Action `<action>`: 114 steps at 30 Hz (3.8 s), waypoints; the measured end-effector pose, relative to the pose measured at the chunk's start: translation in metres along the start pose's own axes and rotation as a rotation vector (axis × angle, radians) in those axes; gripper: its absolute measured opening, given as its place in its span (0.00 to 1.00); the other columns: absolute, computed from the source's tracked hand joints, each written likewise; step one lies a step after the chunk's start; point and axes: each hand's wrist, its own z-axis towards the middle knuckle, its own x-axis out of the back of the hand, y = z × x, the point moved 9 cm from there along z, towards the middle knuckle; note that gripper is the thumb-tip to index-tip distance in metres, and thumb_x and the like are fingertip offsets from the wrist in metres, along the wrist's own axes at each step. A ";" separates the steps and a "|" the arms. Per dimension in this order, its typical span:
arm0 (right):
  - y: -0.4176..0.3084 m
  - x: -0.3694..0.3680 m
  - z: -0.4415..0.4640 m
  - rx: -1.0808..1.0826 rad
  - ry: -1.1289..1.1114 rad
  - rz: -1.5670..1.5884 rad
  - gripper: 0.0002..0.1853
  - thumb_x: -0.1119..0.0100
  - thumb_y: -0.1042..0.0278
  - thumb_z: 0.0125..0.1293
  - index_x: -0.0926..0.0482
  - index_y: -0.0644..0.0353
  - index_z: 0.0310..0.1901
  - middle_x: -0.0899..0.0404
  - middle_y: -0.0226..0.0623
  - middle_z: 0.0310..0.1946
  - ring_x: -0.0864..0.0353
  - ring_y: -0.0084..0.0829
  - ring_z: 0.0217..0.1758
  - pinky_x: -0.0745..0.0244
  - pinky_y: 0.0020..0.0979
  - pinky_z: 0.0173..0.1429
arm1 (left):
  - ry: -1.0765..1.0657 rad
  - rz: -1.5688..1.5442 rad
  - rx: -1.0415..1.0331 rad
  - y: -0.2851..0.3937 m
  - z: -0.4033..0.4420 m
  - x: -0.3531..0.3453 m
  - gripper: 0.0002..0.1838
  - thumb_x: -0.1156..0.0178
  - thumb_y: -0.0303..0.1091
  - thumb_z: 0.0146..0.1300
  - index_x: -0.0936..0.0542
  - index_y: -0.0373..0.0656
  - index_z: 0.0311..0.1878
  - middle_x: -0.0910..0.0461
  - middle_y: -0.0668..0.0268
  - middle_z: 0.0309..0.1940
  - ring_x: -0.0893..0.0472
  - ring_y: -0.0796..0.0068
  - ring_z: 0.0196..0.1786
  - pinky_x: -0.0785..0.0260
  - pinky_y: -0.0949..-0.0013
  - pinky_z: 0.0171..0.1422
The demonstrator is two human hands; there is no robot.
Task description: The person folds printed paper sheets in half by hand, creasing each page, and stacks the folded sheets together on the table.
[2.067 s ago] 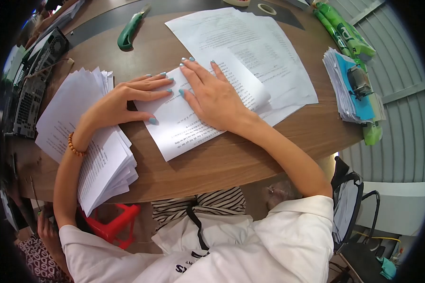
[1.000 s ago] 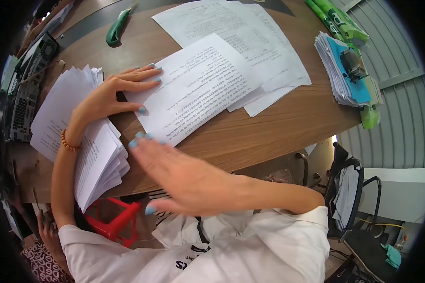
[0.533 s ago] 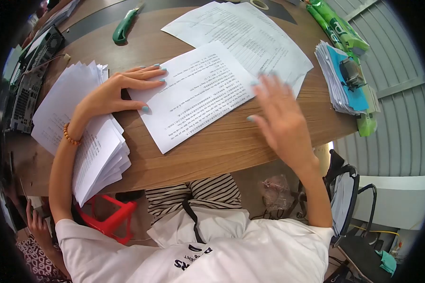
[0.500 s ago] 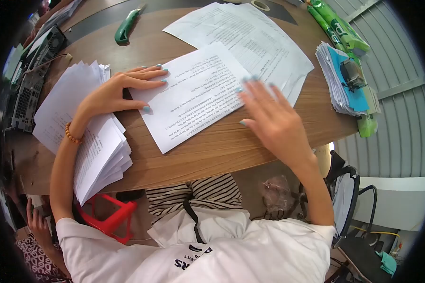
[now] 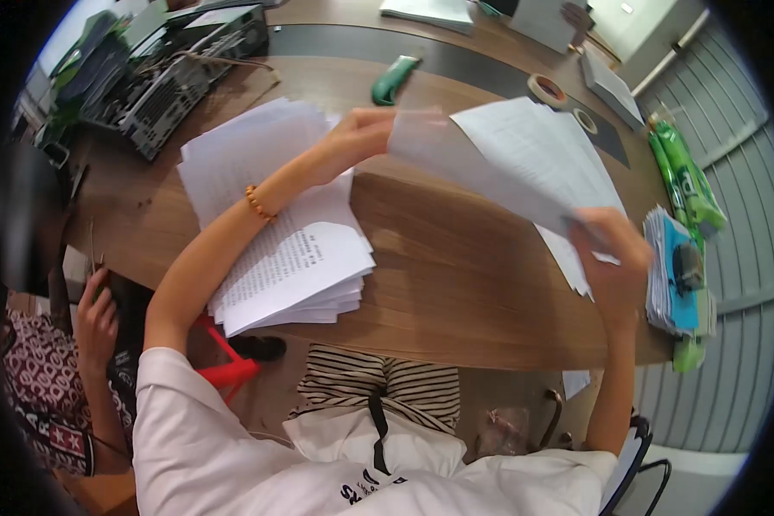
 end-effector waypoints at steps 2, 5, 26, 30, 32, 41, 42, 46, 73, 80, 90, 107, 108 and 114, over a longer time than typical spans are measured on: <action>-0.031 0.040 0.012 -0.102 0.343 -0.039 0.09 0.38 0.83 0.51 0.20 0.62 0.35 0.21 0.32 0.26 0.24 0.21 0.29 0.30 0.21 0.34 | 0.214 -0.348 -0.130 0.013 0.000 0.032 0.31 0.50 0.49 0.65 0.36 0.36 0.63 0.35 0.58 0.63 0.36 0.61 0.65 0.47 0.61 0.71; -0.106 0.033 0.034 -0.171 0.410 -0.052 0.08 0.41 0.79 0.55 0.21 0.63 0.38 0.22 0.33 0.31 0.23 0.24 0.30 0.27 0.24 0.35 | 0.273 -0.462 -0.167 0.012 -0.004 0.042 0.33 0.58 0.55 0.67 0.38 0.37 0.64 0.35 0.56 0.62 0.33 0.63 0.63 0.44 0.63 0.69; -0.203 -0.211 0.008 -0.145 -0.701 1.522 0.14 0.54 0.78 0.66 0.30 0.73 0.51 0.22 0.42 0.39 0.20 0.25 0.39 0.23 0.24 0.45 | 0.188 -0.839 -0.242 0.031 -0.011 0.076 0.35 0.62 0.58 0.66 0.43 0.41 0.67 0.40 0.50 0.65 0.41 0.55 0.68 0.51 0.54 0.71; -0.197 -0.220 0.006 -0.284 -0.675 1.598 0.17 0.57 0.79 0.65 0.36 0.74 0.56 0.26 0.45 0.45 0.20 0.30 0.42 0.22 0.28 0.48 | 0.661 -0.458 -0.544 0.137 -0.075 0.162 0.26 0.61 0.44 0.67 0.36 0.35 0.62 0.35 0.50 0.61 0.33 0.57 0.62 0.47 0.56 0.69; -0.196 -0.232 0.003 -0.442 -0.743 1.705 0.19 0.60 0.79 0.66 0.39 0.74 0.58 0.28 0.46 0.45 0.21 0.32 0.44 0.21 0.29 0.49 | 0.802 -0.213 -0.748 0.200 -0.106 0.158 0.19 0.59 0.39 0.66 0.28 0.36 0.51 0.24 0.53 0.48 0.26 0.60 0.53 0.38 0.57 0.60; -0.199 -0.248 0.003 -0.535 -0.888 1.833 0.16 0.62 0.79 0.65 0.37 0.73 0.55 0.28 0.46 0.45 0.22 0.35 0.49 0.24 0.29 0.53 | 0.165 -0.406 0.002 0.025 -0.001 0.049 0.25 0.56 0.53 0.67 0.25 0.39 0.49 0.26 0.72 0.33 0.27 0.81 0.38 0.35 0.74 0.42; -0.195 -0.246 0.003 -0.524 -0.885 1.842 0.14 0.60 0.78 0.65 0.33 0.74 0.51 0.26 0.45 0.43 0.21 0.33 0.47 0.24 0.28 0.52 | 0.493 -0.509 0.126 -0.008 -0.016 0.059 0.28 0.56 0.56 0.65 0.25 0.39 0.49 0.26 0.73 0.32 0.29 0.81 0.36 0.36 0.73 0.40; -0.099 -0.169 0.013 -0.412 -0.712 1.180 0.12 0.49 0.69 0.64 0.23 0.68 0.43 0.21 0.42 0.38 0.20 0.24 0.37 0.23 0.27 0.43 | 0.208 -0.512 0.111 -0.011 -0.013 0.053 0.25 0.56 0.57 0.65 0.25 0.43 0.46 0.27 0.72 0.28 0.32 0.83 0.29 0.41 0.76 0.31; -0.123 -0.081 -0.101 0.151 -0.606 0.070 0.33 0.40 0.43 0.52 0.29 0.59 0.54 0.34 0.47 0.58 0.33 0.44 0.57 0.38 0.45 0.56 | -0.046 1.188 -0.521 0.044 -0.017 -0.055 0.24 0.41 0.36 0.53 0.25 0.66 0.56 0.45 0.64 0.68 0.47 0.59 0.70 0.51 0.52 0.72; -0.089 -0.087 -0.090 -0.151 -0.714 0.307 0.27 0.41 0.49 0.56 0.28 0.62 0.49 0.38 0.54 0.58 0.36 0.48 0.58 0.40 0.47 0.58 | 0.049 1.073 -0.382 0.031 -0.012 -0.033 0.27 0.42 0.31 0.51 0.26 0.64 0.57 0.49 0.62 0.69 0.46 0.58 0.69 0.49 0.52 0.72; -0.093 -0.104 -0.060 0.070 -0.708 0.247 0.31 0.38 0.48 0.53 0.32 0.66 0.49 0.44 0.61 0.62 0.45 0.56 0.66 0.49 0.54 0.66 | -0.091 1.187 -0.386 0.024 -0.014 -0.049 0.12 0.43 0.41 0.57 0.17 0.58 0.44 0.47 0.65 0.70 0.50 0.59 0.72 0.47 0.53 0.70; -0.046 -0.074 0.032 0.184 -0.505 -0.260 0.10 0.35 0.77 0.46 0.25 0.64 0.32 0.29 0.35 0.50 0.36 0.38 0.59 0.32 0.36 0.58 | 0.037 1.080 -0.212 0.019 -0.008 -0.033 0.33 0.32 0.34 0.44 0.28 0.59 0.59 0.56 0.62 0.71 0.52 0.56 0.72 0.48 0.54 0.71; -0.034 -0.093 0.037 0.234 -0.550 -0.191 0.09 0.36 0.76 0.48 0.24 0.64 0.33 0.28 0.37 0.49 0.35 0.39 0.58 0.33 0.34 0.59 | 0.037 1.096 -0.214 0.016 -0.008 -0.032 0.33 0.32 0.34 0.44 0.28 0.59 0.59 0.56 0.62 0.71 0.52 0.56 0.72 0.48 0.54 0.71; -0.014 -0.153 0.067 0.229 -0.687 -0.095 0.13 0.34 0.71 0.49 0.22 0.63 0.38 0.29 0.41 0.51 0.35 0.39 0.59 0.35 0.35 0.61 | -0.051 1.261 -0.415 0.024 -0.012 -0.047 0.27 0.30 0.39 0.43 0.22 0.65 0.52 0.51 0.69 0.70 0.49 0.63 0.71 0.46 0.57 0.71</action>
